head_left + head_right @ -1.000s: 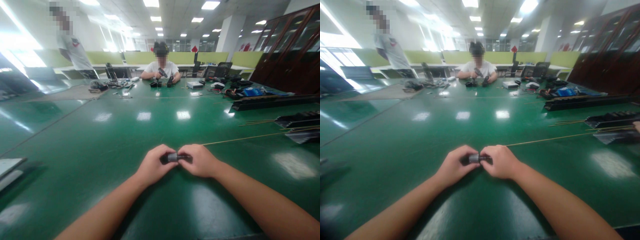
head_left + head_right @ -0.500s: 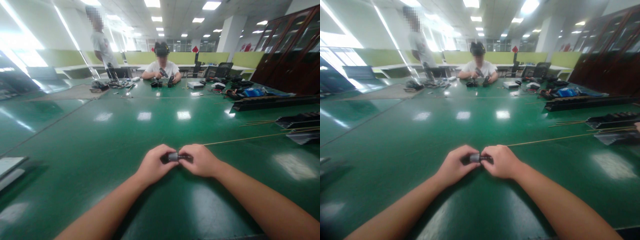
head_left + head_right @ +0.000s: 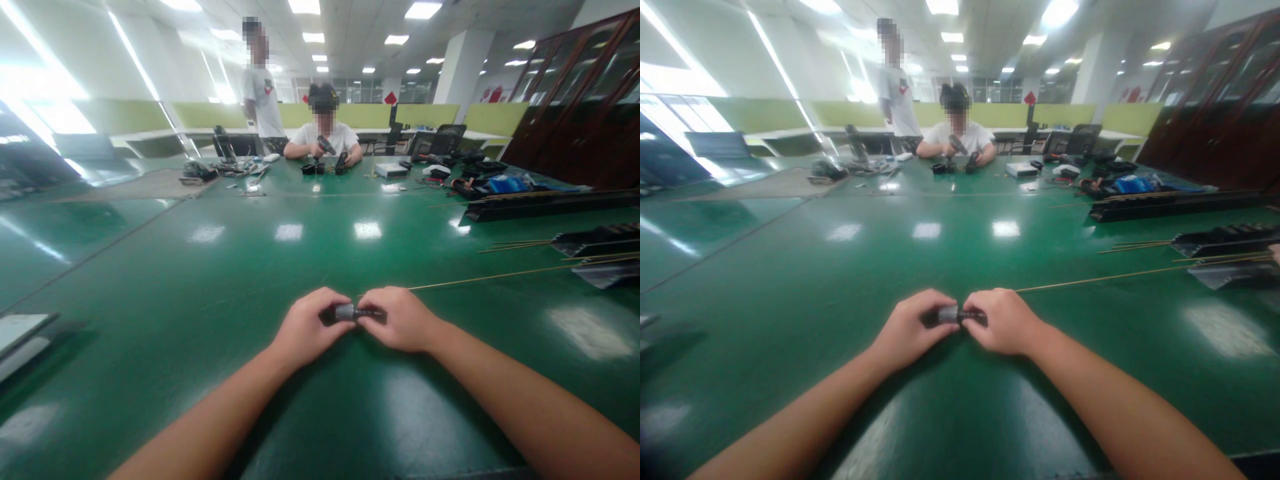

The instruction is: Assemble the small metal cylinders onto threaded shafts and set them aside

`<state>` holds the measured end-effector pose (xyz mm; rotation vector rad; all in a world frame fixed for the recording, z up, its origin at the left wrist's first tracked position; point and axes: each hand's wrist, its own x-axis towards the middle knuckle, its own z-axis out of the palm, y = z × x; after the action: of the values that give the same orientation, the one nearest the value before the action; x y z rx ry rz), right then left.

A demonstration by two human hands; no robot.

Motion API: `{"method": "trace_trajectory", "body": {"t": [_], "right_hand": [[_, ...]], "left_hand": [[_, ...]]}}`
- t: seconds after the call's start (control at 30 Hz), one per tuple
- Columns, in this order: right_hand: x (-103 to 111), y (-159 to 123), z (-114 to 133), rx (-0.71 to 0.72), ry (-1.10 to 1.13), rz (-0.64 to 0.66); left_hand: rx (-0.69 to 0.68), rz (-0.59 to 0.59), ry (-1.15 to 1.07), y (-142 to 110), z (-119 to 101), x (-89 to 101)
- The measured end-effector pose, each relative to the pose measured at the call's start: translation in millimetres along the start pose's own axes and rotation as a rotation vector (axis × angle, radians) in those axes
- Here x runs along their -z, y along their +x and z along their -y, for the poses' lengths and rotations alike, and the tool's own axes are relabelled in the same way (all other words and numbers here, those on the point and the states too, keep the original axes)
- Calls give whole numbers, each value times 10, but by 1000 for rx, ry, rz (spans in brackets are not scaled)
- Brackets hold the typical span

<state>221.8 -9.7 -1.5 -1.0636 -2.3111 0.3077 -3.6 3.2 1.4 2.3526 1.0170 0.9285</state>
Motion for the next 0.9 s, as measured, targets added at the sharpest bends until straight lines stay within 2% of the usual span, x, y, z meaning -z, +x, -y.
{"method": "trace_trajectory", "body": {"t": [0.9], "right_hand": [[16, 5, -4, -21, 45, -2]], "left_hand": [[22, 0, -23, -13, 7, 16]]}}
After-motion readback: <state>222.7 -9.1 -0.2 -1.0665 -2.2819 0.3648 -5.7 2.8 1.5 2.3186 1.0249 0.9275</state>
